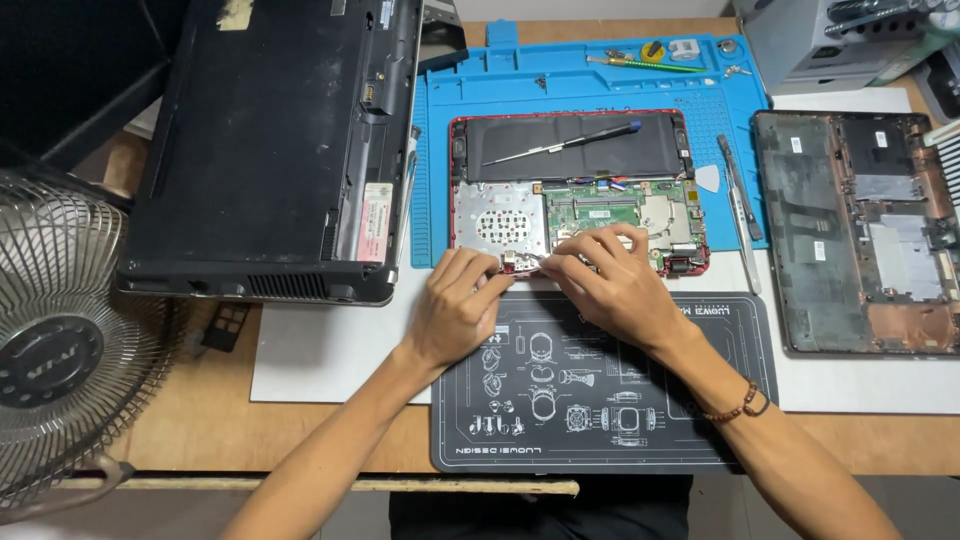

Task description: Disassembling laptop computers to access and inspect internal components like RAM and storage.

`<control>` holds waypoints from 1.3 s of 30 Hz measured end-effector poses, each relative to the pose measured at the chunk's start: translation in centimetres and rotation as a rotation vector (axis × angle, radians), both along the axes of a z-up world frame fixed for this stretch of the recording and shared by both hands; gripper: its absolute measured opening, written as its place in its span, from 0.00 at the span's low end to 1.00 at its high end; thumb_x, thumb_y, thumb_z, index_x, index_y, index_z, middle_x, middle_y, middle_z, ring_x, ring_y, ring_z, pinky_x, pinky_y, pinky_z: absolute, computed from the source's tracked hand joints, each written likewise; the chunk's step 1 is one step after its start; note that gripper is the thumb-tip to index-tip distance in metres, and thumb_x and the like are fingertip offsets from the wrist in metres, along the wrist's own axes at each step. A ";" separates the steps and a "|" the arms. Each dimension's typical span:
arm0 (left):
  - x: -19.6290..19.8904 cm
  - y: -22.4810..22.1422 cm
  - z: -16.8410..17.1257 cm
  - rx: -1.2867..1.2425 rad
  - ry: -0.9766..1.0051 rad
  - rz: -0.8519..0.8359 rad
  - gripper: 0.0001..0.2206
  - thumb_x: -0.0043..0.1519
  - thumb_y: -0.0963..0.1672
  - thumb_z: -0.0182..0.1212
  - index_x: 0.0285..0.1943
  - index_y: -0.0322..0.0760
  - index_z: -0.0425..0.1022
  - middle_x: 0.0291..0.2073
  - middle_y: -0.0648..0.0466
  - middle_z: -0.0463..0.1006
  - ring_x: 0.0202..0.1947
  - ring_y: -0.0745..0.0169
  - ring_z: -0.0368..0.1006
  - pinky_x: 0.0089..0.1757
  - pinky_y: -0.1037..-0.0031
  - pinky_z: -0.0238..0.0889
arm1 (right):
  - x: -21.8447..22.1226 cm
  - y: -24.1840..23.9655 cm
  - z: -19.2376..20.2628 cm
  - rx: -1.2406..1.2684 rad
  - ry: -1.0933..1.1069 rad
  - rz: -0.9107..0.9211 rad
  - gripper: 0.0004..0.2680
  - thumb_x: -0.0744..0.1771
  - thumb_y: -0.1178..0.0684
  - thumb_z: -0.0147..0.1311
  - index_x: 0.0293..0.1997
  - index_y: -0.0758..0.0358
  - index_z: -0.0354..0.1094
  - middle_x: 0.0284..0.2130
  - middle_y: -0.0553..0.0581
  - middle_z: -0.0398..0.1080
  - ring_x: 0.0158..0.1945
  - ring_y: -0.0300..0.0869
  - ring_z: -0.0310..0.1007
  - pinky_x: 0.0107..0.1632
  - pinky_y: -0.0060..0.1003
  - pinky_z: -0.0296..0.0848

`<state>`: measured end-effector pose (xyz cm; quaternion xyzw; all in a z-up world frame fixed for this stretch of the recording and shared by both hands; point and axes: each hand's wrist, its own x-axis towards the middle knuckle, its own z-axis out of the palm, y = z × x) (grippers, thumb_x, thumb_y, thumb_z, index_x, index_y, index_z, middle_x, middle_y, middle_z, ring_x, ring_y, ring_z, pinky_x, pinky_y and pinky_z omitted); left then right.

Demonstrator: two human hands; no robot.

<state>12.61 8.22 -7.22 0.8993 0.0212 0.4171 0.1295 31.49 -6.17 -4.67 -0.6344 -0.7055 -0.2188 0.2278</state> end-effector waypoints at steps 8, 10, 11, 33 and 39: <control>0.1 -0.1 -0.1 -0.021 -0.003 0.002 0.08 0.56 0.33 0.58 0.34 0.34 0.80 0.30 0.49 0.74 0.33 0.51 0.71 0.40 0.64 0.67 | -0.4 0.3 -0.9 0.060 0.054 0.014 0.06 0.65 0.56 0.66 0.43 0.50 0.75 0.33 0.46 0.69 0.38 0.40 0.70 0.56 0.42 0.57; 0.1 -0.2 -0.1 -0.027 -0.009 0.001 0.08 0.56 0.33 0.58 0.34 0.33 0.80 0.30 0.49 0.75 0.33 0.51 0.71 0.40 0.64 0.67 | -0.7 0.2 -0.8 0.071 0.057 0.008 0.06 0.66 0.56 0.65 0.43 0.50 0.74 0.33 0.46 0.69 0.37 0.40 0.70 0.56 0.42 0.57; 0.1 -0.2 -0.1 -0.025 -0.004 0.004 0.08 0.56 0.33 0.58 0.34 0.33 0.81 0.30 0.48 0.75 0.33 0.51 0.71 0.40 0.64 0.67 | -0.8 0.2 -0.6 0.061 0.062 0.010 0.06 0.66 0.57 0.64 0.43 0.51 0.74 0.34 0.46 0.70 0.37 0.40 0.71 0.55 0.41 0.58; 0.2 -0.4 -1.1 0.277 0.142 0.056 0.13 0.58 0.34 0.47 0.44 0.32 0.78 0.33 0.47 0.70 0.36 0.48 0.68 0.44 0.61 0.66 | -1.0 0.3 -1.1 0.032 0.012 -0.013 0.04 0.68 0.57 0.62 0.44 0.53 0.72 0.34 0.48 0.69 0.36 0.39 0.72 0.53 0.37 0.62; 0.7 -0.9 -2.0 0.277 0.117 0.057 0.12 0.59 0.35 0.47 0.41 0.32 0.79 0.31 0.48 0.69 0.35 0.49 0.69 0.42 0.61 0.67 | -0.9 -0.1 -1.3 -0.019 0.060 -0.037 0.05 0.67 0.57 0.63 0.43 0.52 0.72 0.33 0.46 0.68 0.37 0.37 0.71 0.53 0.36 0.61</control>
